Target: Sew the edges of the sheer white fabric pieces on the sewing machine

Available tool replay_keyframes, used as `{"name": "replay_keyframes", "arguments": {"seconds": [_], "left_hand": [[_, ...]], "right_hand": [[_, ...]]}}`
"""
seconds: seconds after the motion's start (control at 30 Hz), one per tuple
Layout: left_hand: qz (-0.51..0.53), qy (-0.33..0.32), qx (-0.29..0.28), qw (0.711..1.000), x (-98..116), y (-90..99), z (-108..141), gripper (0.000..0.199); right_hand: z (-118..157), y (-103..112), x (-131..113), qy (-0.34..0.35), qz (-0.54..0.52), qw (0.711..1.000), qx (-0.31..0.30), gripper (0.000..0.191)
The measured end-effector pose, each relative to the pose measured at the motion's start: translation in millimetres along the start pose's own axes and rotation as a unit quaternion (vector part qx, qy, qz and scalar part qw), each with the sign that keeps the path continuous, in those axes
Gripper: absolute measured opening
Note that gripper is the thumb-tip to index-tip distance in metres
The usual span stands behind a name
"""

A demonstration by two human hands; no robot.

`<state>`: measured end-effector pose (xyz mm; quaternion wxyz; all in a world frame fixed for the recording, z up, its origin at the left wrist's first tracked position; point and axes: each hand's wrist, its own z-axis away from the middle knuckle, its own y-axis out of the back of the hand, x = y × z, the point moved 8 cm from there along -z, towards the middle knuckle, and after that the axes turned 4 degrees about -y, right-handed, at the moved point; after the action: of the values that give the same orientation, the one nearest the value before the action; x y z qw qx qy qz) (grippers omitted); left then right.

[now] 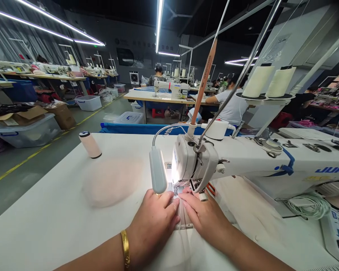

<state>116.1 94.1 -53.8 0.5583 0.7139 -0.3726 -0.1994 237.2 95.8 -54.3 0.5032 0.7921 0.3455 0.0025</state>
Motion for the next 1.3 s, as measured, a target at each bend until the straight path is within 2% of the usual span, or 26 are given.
{"name": "replay_keyframes", "arguments": {"seconds": [0.1,0.23,0.33,0.4,0.43,0.47,0.5,0.53,0.6,0.63,0.73,0.8,0.87,0.97,1.17,1.3], "left_hand": [[0.008,0.009,-0.022,1.0,-0.9,-1.6,-0.7,0.01],[0.03,0.031,-0.08,0.996,-3.0,0.3,1.0,0.013],[0.073,0.031,-0.14,0.987,0.3,8.9,6.1,0.04],[0.097,0.014,-0.186,0.978,7.2,14.0,11.0,0.064],[0.102,0.004,-0.206,0.973,10.8,15.4,13.4,0.071],[0.103,-0.003,-0.22,0.97,13.7,15.6,15.4,0.074],[0.101,-0.007,-0.227,0.969,15.4,14.7,16.8,0.07],[0.099,-0.009,-0.223,0.97,15.8,12.9,17.1,0.057],[0.098,-0.009,-0.183,0.978,12.9,8.2,15.0,0.019],[0.101,-0.007,-0.147,0.984,9.6,6.7,12.8,0.007],[0.141,0.01,-0.014,0.99,-5.3,6.6,5.2,0.018],[0.189,0.04,0.035,0.981,-16.6,5.2,0.0,0.018],[0.233,0.078,0.041,0.969,-24.9,2.1,-5.8,0.013],[0.245,0.126,0.019,0.961,-30.6,-0.8,-12.0,0.012],[0.246,0.158,-0.021,0.956,-36.2,-7.1,-15.3,0.011],[0.27,0.163,-0.026,0.948,-39.6,-11.3,-16.5,0.012]], "right_hand": [[0.6,-2.5,1.0,-0.006,0.005,1.0,-0.008,0.032],[2.3,-3.3,1.7,0.001,0.008,1.0,-0.022,0.032],[4.6,4.7,-1.7,0.015,0.001,0.999,-0.047,0.029],[6.6,10.8,-6.5,0.019,-0.029,0.994,-0.099,0.018],[8.0,12.6,-9.2,0.017,-0.049,0.989,-0.137,0.02],[9.9,13.3,-12.2,0.017,-0.069,0.982,-0.177,0.034],[12.0,13.4,-14.9,0.017,-0.082,0.974,-0.212,0.046],[13.9,12.9,-17.0,0.018,-0.086,0.967,-0.239,0.048],[15.4,11.3,-18.7,0.027,-0.079,0.964,-0.254,0.024],[15.1,10.3,-18.4,0.03,-0.074,0.966,-0.247,0.007],[10.6,10.1,-16.2,0.032,-0.098,0.978,-0.183,0.018],[6.7,13.9,-13.5,0.023,-0.128,0.984,-0.12,0.019],[3.9,19.2,-9.3,0.005,-0.145,0.988,-0.055,0.021],[2.9,23.4,-1.8,-0.028,-0.157,0.987,0.016,0.022],[3.5,19.0,7.7,-0.074,-0.183,0.979,0.054,0.024],[2.6,21.4,6.2,-0.071,-0.202,0.974,0.07,0.024]]}}
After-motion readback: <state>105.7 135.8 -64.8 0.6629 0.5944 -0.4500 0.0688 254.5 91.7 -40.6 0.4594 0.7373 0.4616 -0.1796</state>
